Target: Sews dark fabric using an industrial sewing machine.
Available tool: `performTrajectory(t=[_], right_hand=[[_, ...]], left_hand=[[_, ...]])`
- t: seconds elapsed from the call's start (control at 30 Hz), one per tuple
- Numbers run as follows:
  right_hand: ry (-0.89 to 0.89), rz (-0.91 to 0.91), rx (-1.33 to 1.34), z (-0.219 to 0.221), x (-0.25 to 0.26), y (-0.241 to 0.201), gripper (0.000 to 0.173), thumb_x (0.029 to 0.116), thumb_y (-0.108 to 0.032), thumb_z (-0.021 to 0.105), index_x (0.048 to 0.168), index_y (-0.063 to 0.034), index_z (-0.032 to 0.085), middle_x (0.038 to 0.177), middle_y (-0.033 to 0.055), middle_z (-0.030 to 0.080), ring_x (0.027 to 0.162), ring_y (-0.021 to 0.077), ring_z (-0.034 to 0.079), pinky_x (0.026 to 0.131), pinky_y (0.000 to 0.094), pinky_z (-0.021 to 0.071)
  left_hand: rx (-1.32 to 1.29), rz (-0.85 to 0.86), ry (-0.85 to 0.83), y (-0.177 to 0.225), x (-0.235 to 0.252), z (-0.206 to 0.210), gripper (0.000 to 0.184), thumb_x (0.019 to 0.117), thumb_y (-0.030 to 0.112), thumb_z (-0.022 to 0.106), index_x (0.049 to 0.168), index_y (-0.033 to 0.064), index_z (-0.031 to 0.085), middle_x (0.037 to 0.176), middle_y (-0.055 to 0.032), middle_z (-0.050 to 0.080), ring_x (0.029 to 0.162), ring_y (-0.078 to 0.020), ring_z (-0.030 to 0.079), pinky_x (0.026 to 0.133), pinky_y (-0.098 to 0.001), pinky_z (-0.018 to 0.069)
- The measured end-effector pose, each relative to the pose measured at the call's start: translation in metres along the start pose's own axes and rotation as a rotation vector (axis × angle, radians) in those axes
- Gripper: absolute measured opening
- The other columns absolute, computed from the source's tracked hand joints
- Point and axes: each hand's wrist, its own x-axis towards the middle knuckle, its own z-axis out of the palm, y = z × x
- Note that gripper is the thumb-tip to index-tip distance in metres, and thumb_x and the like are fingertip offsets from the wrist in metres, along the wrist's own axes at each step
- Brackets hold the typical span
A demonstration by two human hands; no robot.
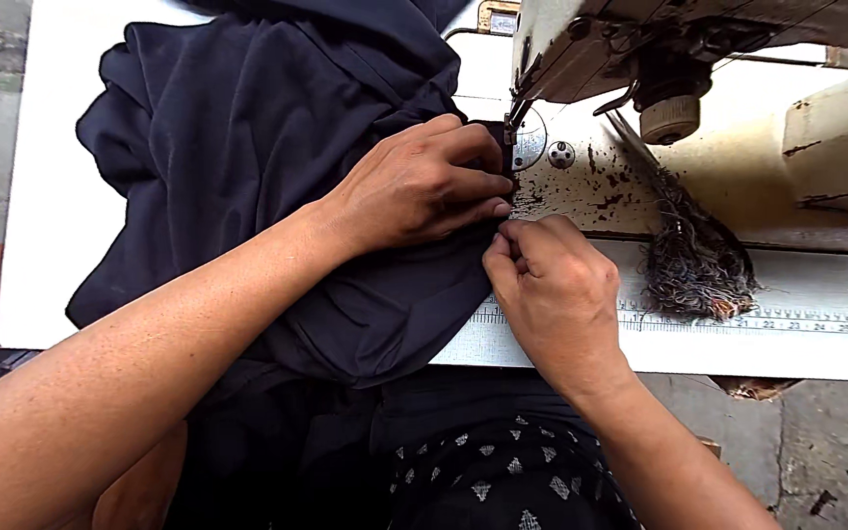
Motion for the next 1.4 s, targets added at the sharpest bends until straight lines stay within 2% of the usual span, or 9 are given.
performTrajectory(t=[0.1, 0.23, 0.43, 0.83, 0.97, 1.1, 1.2, 1.4], right_hand=[[-0.042, 0.002, 0.006, 0.000, 0.002, -0.002, 0.012, 0.0939, -0.011, 0.065, 0.091, -0.0045, 0.075, 0.075, 0.0049, 0.058, 0.066, 0.0155, 0.059, 0.053, 0.0256, 0.0467], [-0.043, -0.012, 0.003, 0.000, 0.003, -0.001, 0.013, 0.0943, -0.012, 0.065, 0.092, -0.0043, 0.075, 0.075, 0.0049, 0.057, 0.066, 0.0158, 0.059, 0.053, 0.0260, 0.0468], [-0.037, -0.034, -0.007, -0.001, 0.001, 0.001, 0.013, 0.0944, -0.012, 0.065, 0.094, -0.0034, 0.076, 0.077, 0.0059, 0.059, 0.069, 0.0174, 0.061, 0.055, 0.0267, 0.0482], [-0.035, -0.040, -0.027, 0.000, -0.002, 0.000, 0.015, 0.0948, -0.011, 0.064, 0.097, -0.0035, 0.077, 0.078, 0.0055, 0.057, 0.071, 0.0172, 0.059, 0.056, 0.0251, 0.0465], [-0.027, -0.047, -0.020, 0.001, 0.001, 0.001, 0.015, 0.0943, -0.010, 0.064, 0.097, -0.0030, 0.077, 0.078, 0.0055, 0.057, 0.070, 0.0173, 0.058, 0.056, 0.0252, 0.0466], [-0.029, -0.036, -0.024, 0.002, 0.009, 0.004, 0.015, 0.0939, -0.010, 0.065, 0.098, -0.0030, 0.077, 0.079, 0.0068, 0.058, 0.072, 0.0184, 0.059, 0.058, 0.0260, 0.0476], [-0.045, -0.018, -0.033, 0.001, 0.018, 0.006, 0.013, 0.0940, -0.009, 0.065, 0.095, -0.0031, 0.076, 0.079, 0.0071, 0.058, 0.072, 0.0196, 0.060, 0.058, 0.0270, 0.0473], [-0.043, -0.007, -0.009, 0.003, 0.031, 0.009, 0.014, 0.0947, -0.008, 0.063, 0.096, -0.0026, 0.076, 0.079, 0.0075, 0.059, 0.073, 0.0187, 0.059, 0.061, 0.0269, 0.0479]], left_hand=[[-0.003, 0.022, -0.018, -0.005, -0.003, -0.004, 0.029, 0.1046, 0.030, 0.058, 0.113, 0.0122, 0.079, 0.109, -0.0117, 0.071, 0.095, -0.0256, 0.063, 0.080, -0.0365, 0.0479], [0.028, -0.039, 0.000, -0.002, 0.005, -0.002, 0.033, 0.1041, 0.035, 0.058, 0.117, 0.0121, 0.078, 0.111, -0.0123, 0.070, 0.099, -0.0264, 0.065, 0.083, -0.0376, 0.0504], [0.051, -0.071, -0.025, -0.003, 0.006, -0.001, 0.039, 0.1017, 0.042, 0.058, 0.119, 0.0134, 0.078, 0.119, -0.0134, 0.069, 0.099, -0.0275, 0.061, 0.083, -0.0387, 0.0465], [0.068, -0.083, -0.011, -0.006, 0.003, 0.001, 0.041, 0.1003, 0.046, 0.059, 0.120, 0.0153, 0.078, 0.120, -0.0134, 0.068, 0.098, -0.0274, 0.060, 0.081, -0.0390, 0.0454], [0.073, -0.086, -0.005, -0.008, 0.005, 0.000, 0.042, 0.1002, 0.046, 0.059, 0.119, 0.0149, 0.078, 0.121, -0.0128, 0.068, 0.098, -0.0273, 0.060, 0.081, -0.0394, 0.0454], [0.051, -0.129, 0.088, -0.012, 0.008, 0.003, 0.042, 0.0960, 0.045, 0.066, 0.108, 0.0070, 0.078, 0.114, -0.0134, 0.071, 0.101, -0.0265, 0.064, 0.085, -0.0375, 0.0493], [0.080, -0.190, 0.110, -0.014, 0.013, 0.003, 0.049, 0.0940, 0.050, 0.067, 0.111, 0.0048, 0.077, 0.114, -0.0136, 0.071, 0.103, -0.0265, 0.064, 0.088, -0.0366, 0.0484], [0.130, -0.221, 0.111, -0.019, 0.020, 0.000, 0.050, 0.0934, 0.051, 0.066, 0.109, 0.0054, 0.078, 0.111, -0.0120, 0.071, 0.096, -0.0247, 0.062, 0.083, -0.0361, 0.0459]])
